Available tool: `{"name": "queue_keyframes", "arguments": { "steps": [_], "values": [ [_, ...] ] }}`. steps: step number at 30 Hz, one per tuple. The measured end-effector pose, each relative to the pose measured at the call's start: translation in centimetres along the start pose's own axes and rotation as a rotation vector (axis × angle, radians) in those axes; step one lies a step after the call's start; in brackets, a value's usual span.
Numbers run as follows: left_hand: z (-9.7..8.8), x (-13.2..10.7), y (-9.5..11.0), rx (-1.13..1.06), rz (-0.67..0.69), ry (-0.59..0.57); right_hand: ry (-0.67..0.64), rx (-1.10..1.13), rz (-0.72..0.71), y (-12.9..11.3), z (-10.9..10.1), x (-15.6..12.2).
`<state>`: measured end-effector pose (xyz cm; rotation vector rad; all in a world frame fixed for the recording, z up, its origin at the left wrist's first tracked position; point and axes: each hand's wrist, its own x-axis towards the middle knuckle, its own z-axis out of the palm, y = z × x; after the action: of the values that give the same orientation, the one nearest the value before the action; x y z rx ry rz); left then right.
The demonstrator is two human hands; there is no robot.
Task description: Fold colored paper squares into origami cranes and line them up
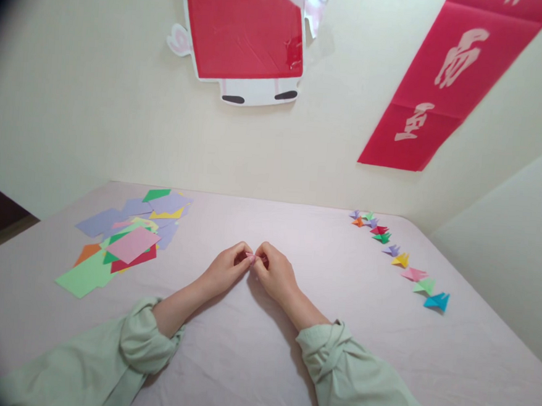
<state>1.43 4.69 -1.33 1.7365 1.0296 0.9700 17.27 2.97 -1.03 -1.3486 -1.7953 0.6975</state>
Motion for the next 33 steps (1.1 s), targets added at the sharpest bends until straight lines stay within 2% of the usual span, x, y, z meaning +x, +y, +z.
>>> {"name": "queue_keyframes", "arguments": {
  "steps": [2,5,10,20,24,29,31,33],
  "values": [
    [0.0,-0.1,0.2,0.083,0.039,-0.034,-0.009,-0.067,-0.023,0.0,-0.1,-0.1],
    [0.0,-0.1,0.5,0.098,0.045,-0.022,0.014,-0.125,-0.022,-0.2,-0.1,-0.1],
    [0.2,0.0,0.8,0.04,-0.025,0.047,0.066,-0.051,0.042,0.0,0.2,0.4],
    [0.5,0.1,0.8,0.0,-0.079,0.079,0.152,-0.003,0.049,0.5,0.0,0.9],
    [0.5,0.2,0.6,-0.04,-0.089,0.09,0.156,0.097,0.116,1.0,0.3,1.0],
    [0.0,0.3,0.5,-0.179,-0.144,0.124,0.241,0.314,0.236,2.2,-0.2,1.5],
    [-0.2,0.3,0.5,-0.216,-0.159,0.11,0.194,0.372,0.199,2.1,-0.4,1.4],
    [-0.2,0.3,0.4,-0.22,-0.153,0.085,0.093,0.408,0.141,1.7,-0.3,1.3]
  ]
}}
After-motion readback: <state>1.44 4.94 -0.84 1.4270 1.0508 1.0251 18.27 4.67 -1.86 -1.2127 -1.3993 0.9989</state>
